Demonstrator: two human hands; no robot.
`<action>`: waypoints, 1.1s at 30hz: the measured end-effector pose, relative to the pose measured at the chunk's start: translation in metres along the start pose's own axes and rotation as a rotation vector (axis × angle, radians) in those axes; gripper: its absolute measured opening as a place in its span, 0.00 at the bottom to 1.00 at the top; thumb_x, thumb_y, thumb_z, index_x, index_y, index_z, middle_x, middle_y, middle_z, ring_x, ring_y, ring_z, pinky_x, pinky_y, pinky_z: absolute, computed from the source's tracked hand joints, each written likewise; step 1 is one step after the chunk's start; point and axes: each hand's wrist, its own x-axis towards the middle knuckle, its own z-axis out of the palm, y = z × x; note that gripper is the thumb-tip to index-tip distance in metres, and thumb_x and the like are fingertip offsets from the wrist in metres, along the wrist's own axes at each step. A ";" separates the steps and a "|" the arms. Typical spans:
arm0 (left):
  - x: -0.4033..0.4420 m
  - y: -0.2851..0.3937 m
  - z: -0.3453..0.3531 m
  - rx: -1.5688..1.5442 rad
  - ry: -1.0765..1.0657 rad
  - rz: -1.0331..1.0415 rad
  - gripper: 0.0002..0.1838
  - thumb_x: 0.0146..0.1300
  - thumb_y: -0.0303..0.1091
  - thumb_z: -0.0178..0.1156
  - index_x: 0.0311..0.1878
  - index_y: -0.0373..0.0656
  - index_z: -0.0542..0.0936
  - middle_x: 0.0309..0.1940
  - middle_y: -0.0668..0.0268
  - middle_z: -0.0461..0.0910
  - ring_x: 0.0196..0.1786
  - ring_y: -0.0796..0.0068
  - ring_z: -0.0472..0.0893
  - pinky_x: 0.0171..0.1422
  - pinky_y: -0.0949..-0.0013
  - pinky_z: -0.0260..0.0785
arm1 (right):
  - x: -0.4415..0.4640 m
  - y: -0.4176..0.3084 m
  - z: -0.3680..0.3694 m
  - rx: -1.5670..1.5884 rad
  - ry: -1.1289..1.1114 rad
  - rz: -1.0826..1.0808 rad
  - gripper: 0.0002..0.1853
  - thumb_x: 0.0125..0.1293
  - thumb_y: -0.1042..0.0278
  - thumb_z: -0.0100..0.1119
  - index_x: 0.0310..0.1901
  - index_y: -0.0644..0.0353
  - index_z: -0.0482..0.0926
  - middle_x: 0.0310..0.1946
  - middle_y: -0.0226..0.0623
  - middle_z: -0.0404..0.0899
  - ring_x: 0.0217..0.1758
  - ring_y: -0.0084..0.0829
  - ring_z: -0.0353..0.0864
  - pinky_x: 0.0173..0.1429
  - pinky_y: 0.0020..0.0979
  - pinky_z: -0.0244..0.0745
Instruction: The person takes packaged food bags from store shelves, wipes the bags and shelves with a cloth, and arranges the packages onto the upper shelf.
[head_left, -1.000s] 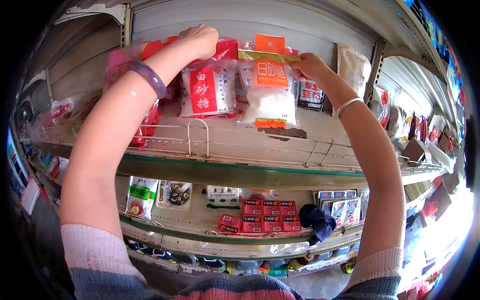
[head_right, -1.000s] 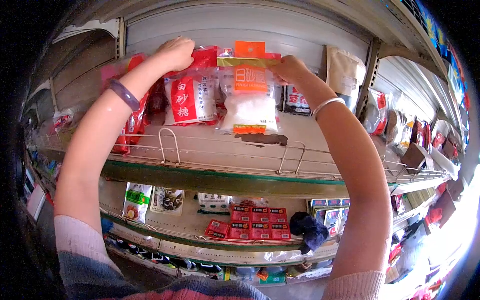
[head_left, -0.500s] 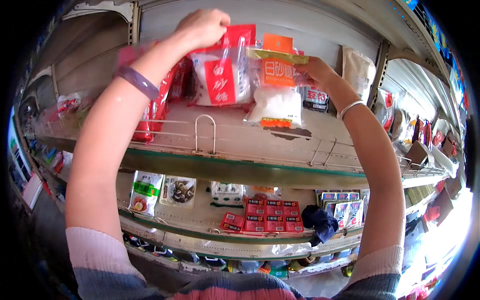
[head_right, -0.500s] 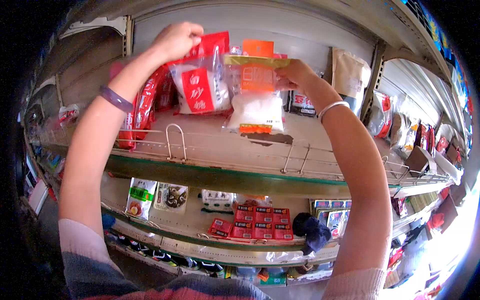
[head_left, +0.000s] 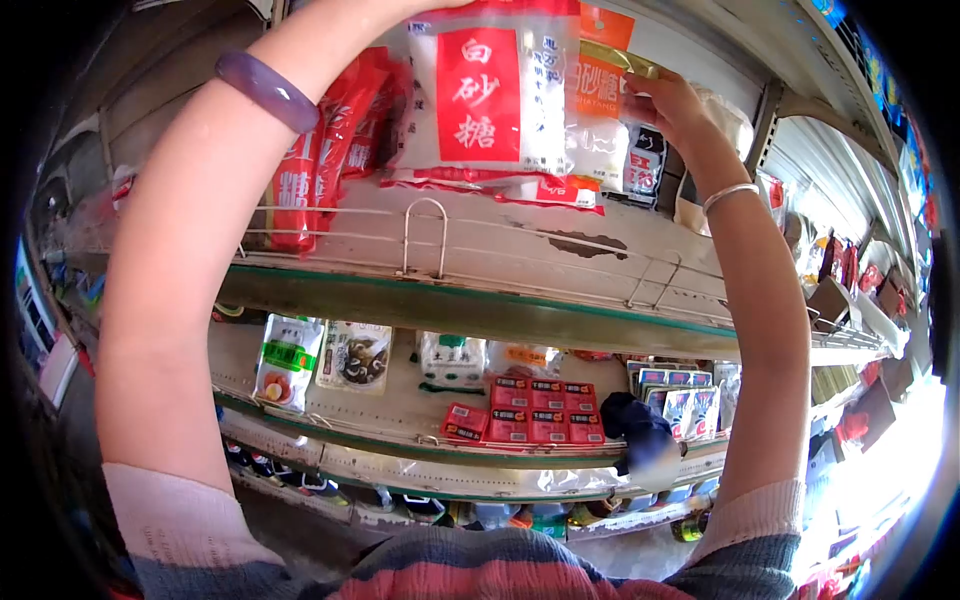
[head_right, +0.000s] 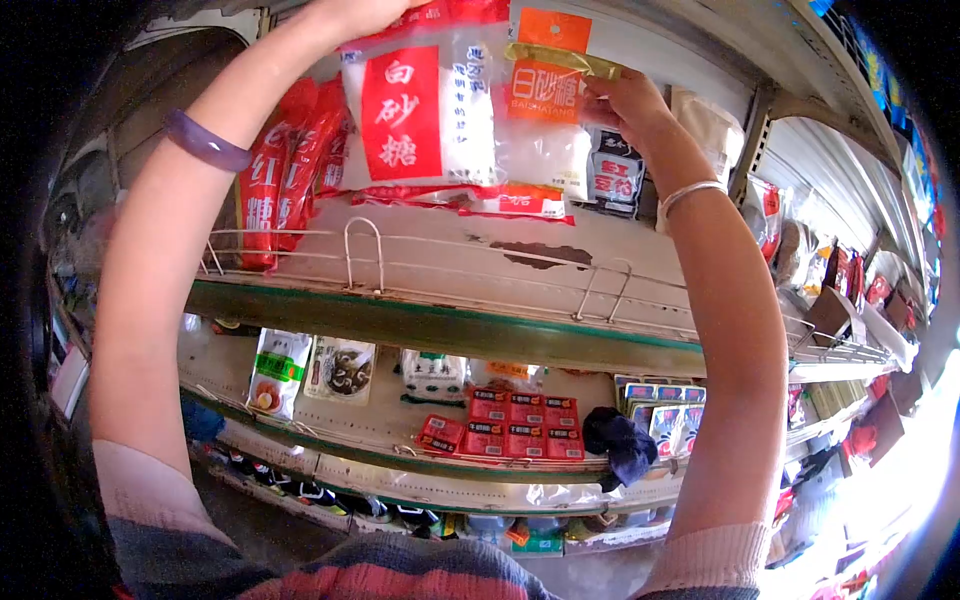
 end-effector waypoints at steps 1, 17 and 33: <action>-0.002 0.005 0.002 -0.016 -0.025 -0.011 0.09 0.50 0.33 0.56 0.34 0.43 0.80 0.32 0.56 0.79 0.38 0.59 0.79 0.42 0.61 0.69 | 0.002 0.001 0.001 0.015 0.032 -0.016 0.09 0.59 0.76 0.52 0.42 0.64 0.71 0.30 0.38 0.76 0.27 0.28 0.78 0.30 0.26 0.79; 0.001 0.025 0.007 -0.152 -0.008 0.097 0.09 0.50 0.33 0.56 0.32 0.41 0.80 0.30 0.53 0.79 0.37 0.56 0.78 0.42 0.60 0.68 | -0.009 0.010 0.102 0.596 -0.247 0.213 0.08 0.57 0.75 0.51 0.39 0.65 0.73 0.27 0.36 0.76 0.24 0.23 0.75 0.24 0.23 0.70; 0.000 0.016 0.065 -0.138 -0.150 0.152 0.10 0.54 0.32 0.55 0.38 0.40 0.79 0.27 0.57 0.79 0.31 0.67 0.79 0.39 0.66 0.68 | -0.025 -0.004 0.031 -0.692 -0.402 -0.061 0.11 0.54 0.72 0.51 0.39 0.66 0.73 0.29 0.34 0.76 0.29 0.22 0.74 0.31 0.22 0.69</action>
